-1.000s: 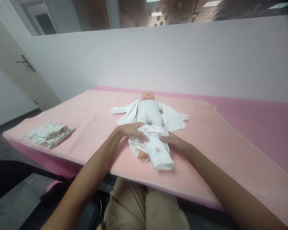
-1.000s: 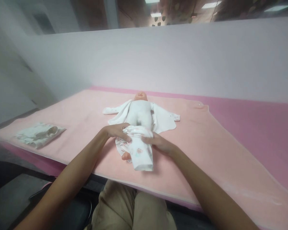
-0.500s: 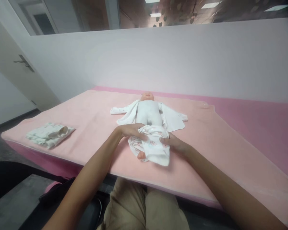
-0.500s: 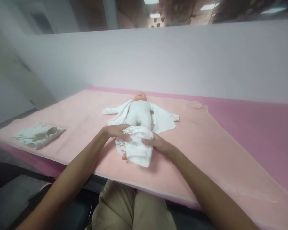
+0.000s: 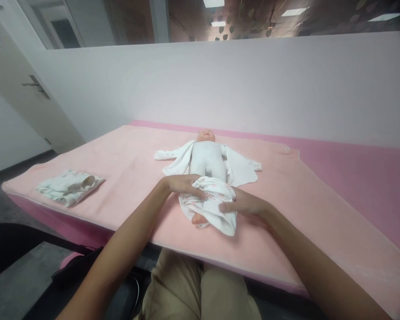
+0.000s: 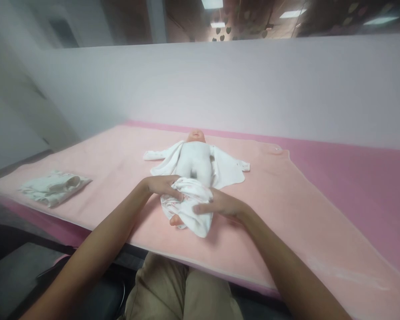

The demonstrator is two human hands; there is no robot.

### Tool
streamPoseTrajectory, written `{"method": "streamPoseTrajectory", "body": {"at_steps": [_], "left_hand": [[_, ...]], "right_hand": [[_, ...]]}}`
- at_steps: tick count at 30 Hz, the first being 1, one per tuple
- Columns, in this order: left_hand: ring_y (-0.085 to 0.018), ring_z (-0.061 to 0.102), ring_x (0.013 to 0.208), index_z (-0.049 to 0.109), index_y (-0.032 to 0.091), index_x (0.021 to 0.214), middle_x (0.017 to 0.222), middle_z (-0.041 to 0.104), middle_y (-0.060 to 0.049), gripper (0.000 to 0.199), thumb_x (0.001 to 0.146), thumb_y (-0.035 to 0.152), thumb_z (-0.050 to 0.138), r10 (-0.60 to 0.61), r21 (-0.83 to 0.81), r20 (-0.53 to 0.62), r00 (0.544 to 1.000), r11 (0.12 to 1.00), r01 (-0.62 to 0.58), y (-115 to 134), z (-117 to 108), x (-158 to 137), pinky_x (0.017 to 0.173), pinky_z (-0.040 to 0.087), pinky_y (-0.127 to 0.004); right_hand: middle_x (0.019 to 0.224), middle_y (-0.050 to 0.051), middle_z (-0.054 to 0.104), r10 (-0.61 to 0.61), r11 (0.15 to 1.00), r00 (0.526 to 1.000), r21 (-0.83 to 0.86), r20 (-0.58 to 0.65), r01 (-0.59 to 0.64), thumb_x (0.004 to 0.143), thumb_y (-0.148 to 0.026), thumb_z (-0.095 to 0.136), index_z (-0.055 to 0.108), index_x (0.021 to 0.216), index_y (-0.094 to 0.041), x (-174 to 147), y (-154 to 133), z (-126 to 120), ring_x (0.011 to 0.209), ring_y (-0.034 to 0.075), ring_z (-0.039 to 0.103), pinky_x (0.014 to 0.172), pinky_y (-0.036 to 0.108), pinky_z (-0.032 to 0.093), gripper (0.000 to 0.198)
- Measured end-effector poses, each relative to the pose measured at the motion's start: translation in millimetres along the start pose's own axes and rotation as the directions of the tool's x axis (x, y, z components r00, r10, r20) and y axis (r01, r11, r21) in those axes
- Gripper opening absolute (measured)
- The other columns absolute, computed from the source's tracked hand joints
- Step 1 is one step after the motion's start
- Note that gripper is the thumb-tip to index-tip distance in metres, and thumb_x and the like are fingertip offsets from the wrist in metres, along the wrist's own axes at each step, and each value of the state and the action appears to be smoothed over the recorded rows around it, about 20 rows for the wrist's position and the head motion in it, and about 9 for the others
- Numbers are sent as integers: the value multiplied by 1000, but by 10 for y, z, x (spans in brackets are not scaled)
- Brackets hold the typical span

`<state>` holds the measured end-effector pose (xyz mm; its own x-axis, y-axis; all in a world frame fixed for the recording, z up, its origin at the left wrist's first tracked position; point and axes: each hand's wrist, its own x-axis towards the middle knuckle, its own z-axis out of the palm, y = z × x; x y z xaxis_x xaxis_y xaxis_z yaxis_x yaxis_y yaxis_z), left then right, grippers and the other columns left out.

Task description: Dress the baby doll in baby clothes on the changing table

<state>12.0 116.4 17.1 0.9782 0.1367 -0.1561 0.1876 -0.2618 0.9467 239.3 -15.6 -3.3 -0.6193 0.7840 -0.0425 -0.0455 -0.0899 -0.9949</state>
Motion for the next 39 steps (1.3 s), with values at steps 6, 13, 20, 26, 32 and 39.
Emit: {"method": "streamPoseTrajectory", "body": {"at_steps": [6, 13, 20, 26, 32, 39], "left_hand": [[-23, 72, 89, 77, 17, 100, 96, 79, -5, 41, 75, 46, 91, 12, -9, -25, 1000, 1000, -12, -10, -4, -15, 77, 58, -30], [-18, 68, 76, 77, 17, 93, 83, 75, -3, 39, 80, 53, 85, -32, -112, -13, 999, 993, 30, 7, 19, -21, 67, 54, -26], [-23, 71, 86, 79, 20, 93, 87, 77, -1, 42, 61, 39, 98, -149, -27, 0, 989, 989, 149, 22, 35, -4, 72, 57, -30], [-28, 73, 96, 78, 19, 99, 96, 79, -3, 47, 64, 46, 95, -150, 96, 1, 989, 984, 150, 13, 15, 2, 82, 58, -34], [-31, 72, 110, 76, 21, 113, 110, 79, -4, 55, 68, 48, 94, -130, 82, 20, 991, 988, 128, 16, -7, -51, 91, 59, -38], [-28, 72, 104, 76, 20, 111, 105, 78, -5, 49, 79, 56, 84, -100, 122, 47, 994, 988, 94, 114, 77, -91, 85, 59, -35]], "right_hand": [[131, 13, 74, -38, 999, 998, 20, -50, 39, 81, -62, 85, 58, 148, -19, 1, 156, -131, 126, 31, 67, 111, 43, 51, 84], [139, 14, 68, 8, 999, 1000, 33, -20, -7, 89, -56, 80, 54, 153, -22, -28, 43, -39, 127, 31, 65, 110, 44, 52, 77], [136, 11, 69, 47, 998, 999, -45, 20, -46, 79, -46, 91, 51, 156, -23, -40, -9, -5, 125, 31, 63, 107, 43, 52, 89], [135, 11, 69, 55, 998, 998, 5, -36, -55, 72, -39, 96, 56, 151, -22, -3, 76, -52, 124, 31, 62, 106, 41, 52, 91], [106, 5, 77, 102, 994, 994, -34, -50, -104, 75, -41, 93, 65, 139, -23, -8, -70, 41, 97, 26, 70, 81, 33, 57, 73], [113, 8, 79, 43, 978, 967, -186, -253, -92, 91, -49, 77, 72, 129, -23, -131, -129, 565, 105, 32, 72, 87, 43, 60, 46]]}}
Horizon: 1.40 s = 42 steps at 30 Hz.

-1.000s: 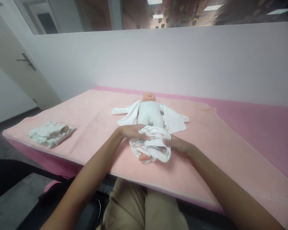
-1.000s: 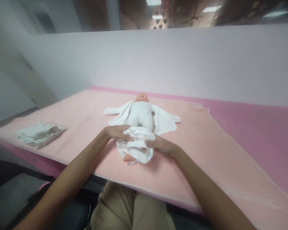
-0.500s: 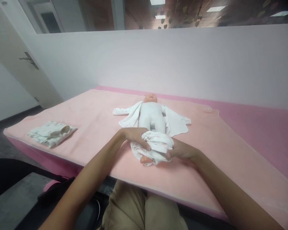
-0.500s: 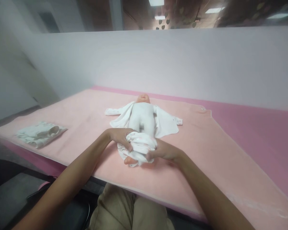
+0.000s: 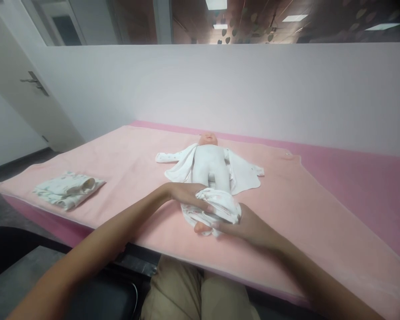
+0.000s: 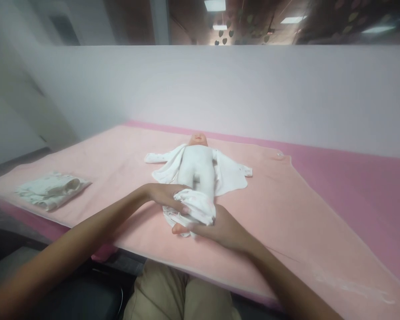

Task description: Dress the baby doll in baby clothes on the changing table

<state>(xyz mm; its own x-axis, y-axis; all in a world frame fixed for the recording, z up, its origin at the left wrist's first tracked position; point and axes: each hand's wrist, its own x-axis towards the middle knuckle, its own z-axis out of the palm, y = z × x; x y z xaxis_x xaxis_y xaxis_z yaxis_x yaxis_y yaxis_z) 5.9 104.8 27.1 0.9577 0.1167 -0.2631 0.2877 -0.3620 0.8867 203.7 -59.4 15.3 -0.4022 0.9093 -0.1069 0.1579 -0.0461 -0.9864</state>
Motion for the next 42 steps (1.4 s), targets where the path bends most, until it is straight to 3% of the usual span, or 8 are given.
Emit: {"method": "streamPoseTrajectory", "body": {"at_steps": [8, 14, 18, 23, 27, 30, 34, 42], "left_hand": [[-28, 69, 103, 72, 19, 109, 104, 74, -5, 43, 78, 48, 80, -69, 108, -117, 991, 991, 82, 175, 188, -7, 83, 56, -35], [-25, 65, 90, 62, 18, 91, 94, 68, -5, 24, 89, 42, 59, -119, 240, -214, 970, 956, 171, 275, 293, -12, 76, 51, -33], [-30, 60, 113, 62, 21, 103, 109, 67, -6, 23, 90, 38, 54, -78, 379, -175, 981, 915, 141, 403, 374, 7, 92, 48, -38], [-37, 51, 125, 58, 23, 115, 111, 70, -8, 33, 91, 47, 56, -122, 486, -204, 971, 849, 209, 461, 500, 94, 94, 45, -41], [-37, 59, 115, 53, 22, 114, 88, 71, -5, 36, 89, 48, 60, -105, 554, -240, 965, 802, 225, 482, 620, 181, 97, 41, -43], [-34, 64, 103, 50, 22, 113, 82, 70, -3, 38, 90, 50, 60, -77, 557, -259, 963, 802, 215, 489, 681, 218, 102, 38, -44], [-30, 66, 95, 49, 22, 112, 82, 71, -2, 37, 89, 50, 61, -53, 563, -284, 957, 799, 211, 482, 721, 241, 104, 36, -44], [-36, 64, 102, 47, 22, 107, 81, 69, -4, 38, 82, 44, 65, -139, 635, -308, 941, 706, 312, 574, 790, 279, 95, 42, -44]], "right_hand": [[124, 10, 76, -75, 993, 801, -119, -594, 5, 92, -46, 70, 70, 128, -23, -44, 206, 329, 116, 36, 70, 93, 47, 60, 43], [123, 9, 75, -96, 978, 729, -200, -677, -57, 90, -37, 65, 64, 131, -26, -138, 163, 560, 111, 35, 71, 84, 43, 59, 42], [118, 10, 75, -40, 940, 656, -250, -754, -231, 89, -37, 63, 60, 133, -28, -248, 255, 830, 103, 35, 72, 79, 42, 57, 45], [101, 13, 76, 37, 901, 476, -177, -878, -396, 87, -39, 61, 61, 117, -24, -339, 491, 966, 88, 36, 72, 66, 39, 51, 33], [118, 16, 75, -9, 895, 376, -174, -927, -410, 89, -37, 58, 53, 128, -21, -380, 579, 905, 97, 37, 72, 67, 37, 48, 42], [120, 17, 75, -60, 848, 404, -260, -913, -462, 91, -36, 59, 51, 139, -19, -418, 559, 799, 99, 36, 71, 70, 37, 46, 52], [88, 13, 74, -105, 690, 550, -459, -828, -559, 92, -33, 57, 66, 110, -18, -469, 532, 642, 85, 33, 68, 70, 36, 39, 25], [85, 9, 69, -189, 615, 733, -661, -653, -430, 94, -26, 52, 67, 97, -19, -519, 630, 378, 83, 26, 61, 76, 34, 40, 17]]}}
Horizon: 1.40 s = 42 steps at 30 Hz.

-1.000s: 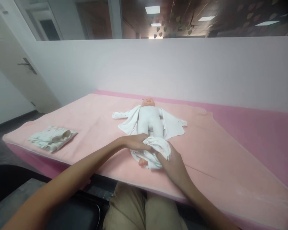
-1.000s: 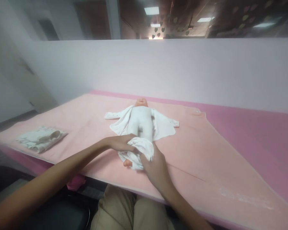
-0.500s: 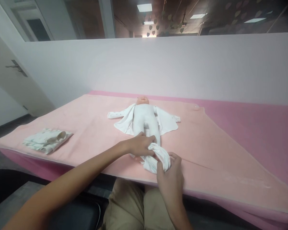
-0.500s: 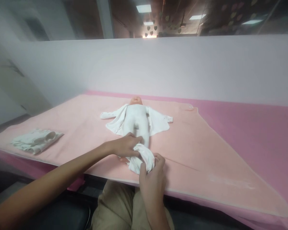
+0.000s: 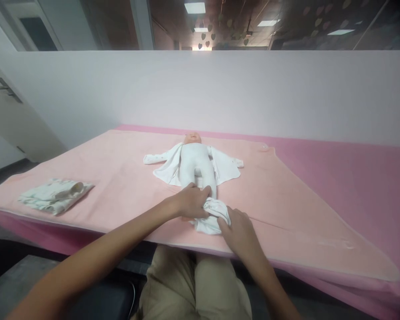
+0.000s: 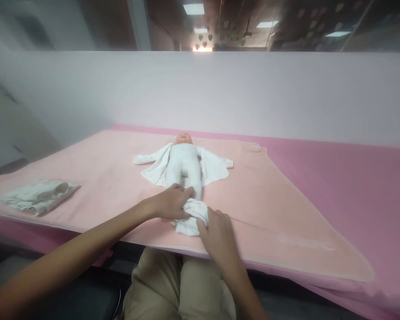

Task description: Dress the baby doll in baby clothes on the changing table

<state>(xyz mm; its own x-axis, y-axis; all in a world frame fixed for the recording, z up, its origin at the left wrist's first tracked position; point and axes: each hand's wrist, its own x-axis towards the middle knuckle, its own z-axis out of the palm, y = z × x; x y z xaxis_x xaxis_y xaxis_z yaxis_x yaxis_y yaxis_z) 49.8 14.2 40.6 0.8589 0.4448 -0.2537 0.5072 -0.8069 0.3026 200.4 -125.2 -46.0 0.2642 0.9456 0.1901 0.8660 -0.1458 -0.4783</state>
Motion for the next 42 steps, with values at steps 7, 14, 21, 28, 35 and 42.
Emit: {"method": "streamPoseTrajectory", "body": {"at_steps": [7, 14, 21, 28, 35, 42], "left_hand": [[-35, 55, 109, 49, 21, 113, 95, 63, -8, 43, 83, 48, 65, -7, -35, -78, 997, 999, 5, -15, 38, -81, 93, 43, -42], [-34, 51, 112, 52, 23, 122, 105, 59, -7, 46, 83, 42, 68, 21, -108, -175, 984, 993, -40, -64, 95, -213, 95, 42, -44], [-38, 52, 120, 55, 26, 120, 107, 64, -7, 43, 82, 40, 70, -44, -259, -230, 972, 966, -17, -86, 118, -172, 92, 45, -46], [-23, 65, 91, 51, 24, 122, 103, 63, -2, 42, 83, 27, 65, -59, -677, -231, 971, 726, -117, -254, 89, -179, 73, 52, -33], [-19, 60, 89, 50, 23, 124, 108, 58, -3, 44, 84, 22, 67, 26, -703, -275, 961, 677, -220, -377, 140, -208, 72, 51, -31], [-21, 60, 96, 49, 24, 131, 120, 55, -6, 56, 79, 15, 68, 177, -662, -304, 936, 667, -341, -387, 135, -266, 76, 52, -32]], "right_hand": [[101, 8, 77, 11, 928, 985, 364, 172, -74, 97, -29, 46, 70, 104, -19, 194, 54, -111, 92, 27, 68, 80, 35, 48, 27], [111, 5, 80, -174, 816, 938, 577, 300, -33, 92, -31, 61, 73, 116, -19, 298, 121, -210, 96, 28, 71, 81, 35, 52, 29], [100, 5, 79, -178, 790, 910, 606, 373, -94, 100, -40, 53, 74, 106, -17, 403, 153, -228, 90, 27, 68, 77, 35, 50, 31], [120, 7, 75, -264, 704, 922, 710, 285, -18, 104, -41, 54, 65, 139, -22, 458, 114, -117, 107, 29, 69, 89, 39, 54, 41], [132, 6, 73, -348, 760, 879, 647, 325, 62, 94, -16, 57, 58, 148, -24, 457, 53, -247, 104, 27, 70, 90, 39, 55, 55], [143, 8, 67, -364, 754, 873, 653, 326, 70, 95, -26, 66, 47, 157, -27, 434, 5, -309, 121, 30, 66, 100, 43, 54, 65]]}}
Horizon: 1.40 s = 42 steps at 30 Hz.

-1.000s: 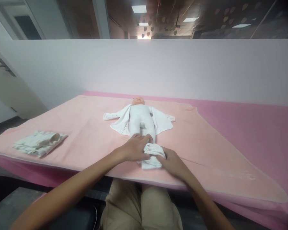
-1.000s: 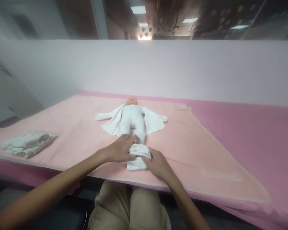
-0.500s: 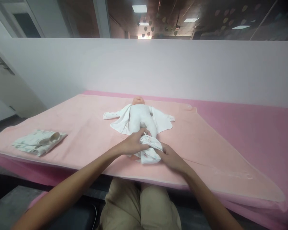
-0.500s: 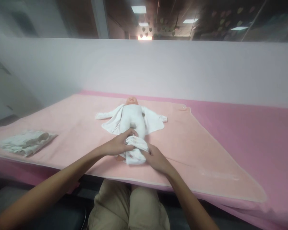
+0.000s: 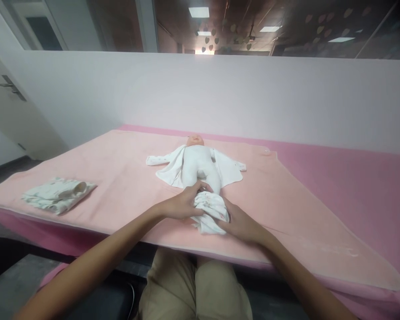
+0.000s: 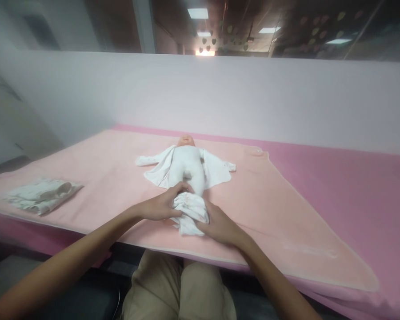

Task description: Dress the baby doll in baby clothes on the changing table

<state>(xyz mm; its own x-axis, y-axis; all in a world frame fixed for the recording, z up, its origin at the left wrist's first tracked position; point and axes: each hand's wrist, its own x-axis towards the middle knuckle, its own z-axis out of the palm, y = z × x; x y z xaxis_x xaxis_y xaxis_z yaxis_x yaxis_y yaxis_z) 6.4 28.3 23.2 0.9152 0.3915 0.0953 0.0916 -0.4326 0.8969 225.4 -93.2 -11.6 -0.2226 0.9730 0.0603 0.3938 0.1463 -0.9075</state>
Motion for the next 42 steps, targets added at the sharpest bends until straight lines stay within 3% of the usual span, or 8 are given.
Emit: {"method": "streamPoseTrajectory", "body": {"at_steps": [7, 15, 18, 21, 28, 35, 39, 42], "left_hand": [[-22, 61, 96, 47, 23, 126, 115, 58, -6, 48, 83, 19, 69, 18, 79, -141, 990, 997, -7, -8, 90, 1, 74, 50, -31], [-23, 62, 90, 50, 22, 113, 100, 63, -2, 29, 87, 25, 63, -65, 162, -236, 970, 981, 105, -23, 70, 52, 74, 46, -31], [-24, 63, 94, 54, 22, 112, 104, 66, -3, 24, 89, 25, 61, -22, 221, -247, 969, 972, 78, -57, 57, 122, 78, 47, -33], [-24, 63, 94, 57, 21, 108, 105, 66, -3, 19, 90, 24, 58, 27, 238, -246, 969, 971, 34, -83, 59, 203, 80, 47, -33], [-21, 60, 80, 56, 22, 91, 86, 63, 1, 3, 90, 25, 56, -18, 183, -211, 977, 981, 58, -73, 36, 296, 70, 44, -31], [-27, 67, 98, 62, 21, 105, 107, 72, -4, 17, 90, 25, 55, -109, 127, -229, 967, 982, 141, -4, 13, 339, 81, 50, -36], [-26, 68, 95, 61, 23, 104, 104, 72, -2, 17, 87, 23, 58, -124, 163, -249, 960, 972, 168, 8, 43, 361, 80, 51, -37], [-24, 64, 89, 56, 23, 91, 90, 66, 1, 9, 85, 24, 62, -12, 329, -270, 963, 939, 104, -82, 5, 333, 102, 45, -44]], "right_hand": [[111, 7, 75, -57, 989, 976, -142, -210, 27, 90, -30, 68, 70, 120, -22, 78, 103, 16, 95, 28, 68, 82, 38, 53, 31], [86, 1, 74, -83, 964, 953, -265, -291, 3, 79, -24, 63, 68, 89, -22, 188, 22, -100, 78, 22, 62, 70, 30, 43, 12], [76, -1, 69, -83, 959, 892, -279, -443, -49, 72, -22, 58, 62, 83, -22, 275, 50, -121, 74, 21, 59, 68, 29, 41, 11], [70, -3, 64, 32, 977, 849, -164, -527, -138, 71, -23, 54, 60, 84, -23, 396, 111, -148, 70, 19, 56, 63, 27, 39, 14], [84, 0, 69, 252, 967, 896, 119, -367, -224, 74, -33, 56, 62, 89, -22, 555, 156, -275, 84, 23, 62, 69, 30, 46, 20], [69, -6, 51, 197, 947, 909, -169, -367, -274, 70, -25, 56, 47, 82, -25, 550, 30, -296, 68, 16, 48, 60, 27, 34, 15], [71, -5, 54, 204, 954, 945, -163, -255, -251, 79, -30, 61, 47, 80, -24, 566, -7, -383, 70, 17, 50, 61, 27, 36, 16], [86, -1, 65, 139, 976, 987, -156, -79, -150, 81, -35, 72, 57, 92, -23, 496, 16, -567, 81, 21, 58, 69, 30, 45, 22]]}}
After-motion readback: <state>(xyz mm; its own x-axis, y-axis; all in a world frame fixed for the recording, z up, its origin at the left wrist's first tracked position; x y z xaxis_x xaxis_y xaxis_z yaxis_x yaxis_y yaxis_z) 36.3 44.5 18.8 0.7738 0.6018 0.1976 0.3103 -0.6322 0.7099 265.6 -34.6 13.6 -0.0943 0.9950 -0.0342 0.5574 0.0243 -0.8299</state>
